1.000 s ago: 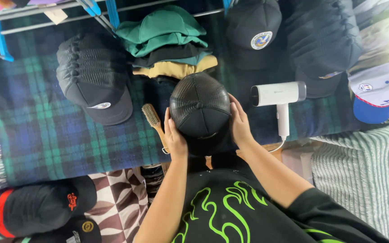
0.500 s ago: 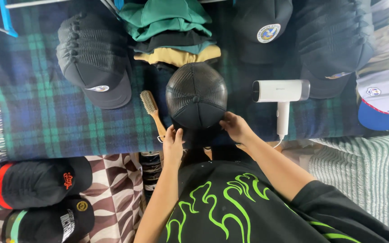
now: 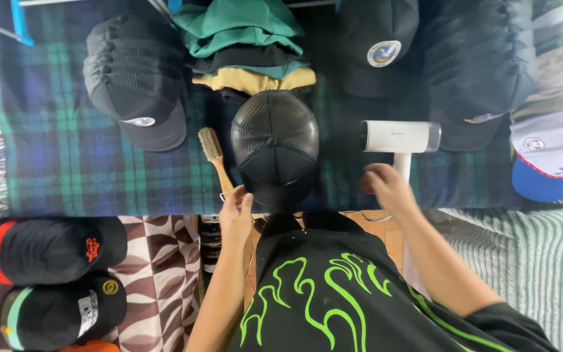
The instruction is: Cleaning a black baseball cap using a brush and a hair dryer
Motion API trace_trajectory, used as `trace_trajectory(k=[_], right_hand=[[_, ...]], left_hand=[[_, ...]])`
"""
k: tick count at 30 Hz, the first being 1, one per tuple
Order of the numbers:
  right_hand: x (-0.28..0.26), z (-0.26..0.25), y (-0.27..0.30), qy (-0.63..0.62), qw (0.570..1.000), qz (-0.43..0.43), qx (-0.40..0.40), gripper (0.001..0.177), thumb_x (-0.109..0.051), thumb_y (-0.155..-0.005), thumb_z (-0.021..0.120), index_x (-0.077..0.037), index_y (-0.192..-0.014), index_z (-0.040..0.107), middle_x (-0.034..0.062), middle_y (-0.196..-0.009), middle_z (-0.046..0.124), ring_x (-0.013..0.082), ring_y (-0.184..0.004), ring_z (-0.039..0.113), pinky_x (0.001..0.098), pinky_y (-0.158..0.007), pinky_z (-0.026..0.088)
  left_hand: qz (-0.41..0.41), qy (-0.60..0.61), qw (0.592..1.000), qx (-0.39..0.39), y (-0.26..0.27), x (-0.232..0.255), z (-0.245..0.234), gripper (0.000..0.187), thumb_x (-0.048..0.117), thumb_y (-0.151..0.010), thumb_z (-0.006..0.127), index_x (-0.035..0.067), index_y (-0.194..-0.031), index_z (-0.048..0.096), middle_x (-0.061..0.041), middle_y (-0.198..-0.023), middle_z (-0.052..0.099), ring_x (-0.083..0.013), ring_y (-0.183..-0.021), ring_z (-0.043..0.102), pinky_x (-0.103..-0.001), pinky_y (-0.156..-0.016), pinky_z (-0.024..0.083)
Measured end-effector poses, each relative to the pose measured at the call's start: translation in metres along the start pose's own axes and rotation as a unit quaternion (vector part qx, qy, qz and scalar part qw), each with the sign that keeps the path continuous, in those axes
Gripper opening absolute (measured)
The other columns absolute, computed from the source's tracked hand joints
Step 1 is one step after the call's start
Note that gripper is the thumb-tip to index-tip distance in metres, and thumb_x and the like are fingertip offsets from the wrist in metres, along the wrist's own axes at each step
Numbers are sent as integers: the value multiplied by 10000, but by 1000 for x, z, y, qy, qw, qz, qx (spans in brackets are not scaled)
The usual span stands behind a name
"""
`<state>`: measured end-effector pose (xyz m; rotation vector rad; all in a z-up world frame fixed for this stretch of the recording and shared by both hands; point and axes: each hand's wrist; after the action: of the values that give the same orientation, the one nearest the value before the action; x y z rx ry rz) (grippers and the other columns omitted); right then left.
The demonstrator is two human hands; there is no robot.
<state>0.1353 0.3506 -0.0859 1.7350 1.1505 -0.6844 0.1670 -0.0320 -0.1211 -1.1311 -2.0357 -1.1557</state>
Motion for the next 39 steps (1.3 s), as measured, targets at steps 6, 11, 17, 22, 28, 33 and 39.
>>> trace_trajectory(k=[6,11,17,22,28,33,39], right_hand=[[-5,-61,16,-157,985,60,38,214,-52,-1075,581,64,-1247,630,255,-1015,697,332,-910,718,449,-837,609],[13,-19,-5,-193,977,28,-83,281,-76,-1039,607,34,-1296,634,212,-1039,716,271,-909,722,400,-814,623],[-71,-11,6,-224,955,13,-191,306,-85,-1025,589,30,-1304,640,203,-1059,751,249,-933,744,385,-864,621],[-96,-29,8,-272,943,-23,-189,301,-79,-1031,571,61,-1290,636,231,-1032,727,276,-911,730,444,-864,630],[-124,-16,17,-250,922,-115,-272,490,-69,-971,623,51,-1429,496,245,-1171,700,295,-1064,698,441,-939,584],[-135,2,7,-233,910,-167,-298,476,-29,-980,577,47,-1445,509,208,-1255,700,235,-1131,663,400,-975,559],[-129,-45,-8,-335,910,-130,-209,649,-39,-1051,433,-80,-1636,155,294,-1073,629,354,-812,708,479,-673,647]], left_hand=[[138,-181,939,258,-22,-11,-24,472,318,-901,799,146,-1300,615,-67,-1133,632,-264,-978,686,-385,-864,575],[98,-343,906,227,-74,-63,20,701,397,-719,886,122,-1265,543,-92,-1020,575,-356,-849,718,-424,-771,612],[-6,294,955,34,-35,3,-11,194,311,-981,445,120,-978,477,18,-733,328,-140,-521,469,-197,-420,381],[-147,351,915,134,-3,60,-27,113,237,-942,528,128,-966,517,-77,-701,523,-190,-548,601,-245,-439,494],[93,251,963,-10,77,146,20,223,159,-969,523,123,-1187,551,-71,-831,585,-165,-636,593,-279,-529,508],[269,59,955,-110,94,208,37,447,239,-955,667,68,-1349,539,-296,-1053,664,-516,-989,669,-564,-766,573],[418,33,905,65,56,193,8,274,204,-958,667,90,-1206,691,-93,-1157,683,-310,-1137,661,-420,-982,544]])
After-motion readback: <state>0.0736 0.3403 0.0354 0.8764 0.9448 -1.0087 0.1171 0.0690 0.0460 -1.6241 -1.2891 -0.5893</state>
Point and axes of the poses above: each hand's wrist, its own y-axis away from the middle knuckle, its own z-axis out of the palm, x = y × z
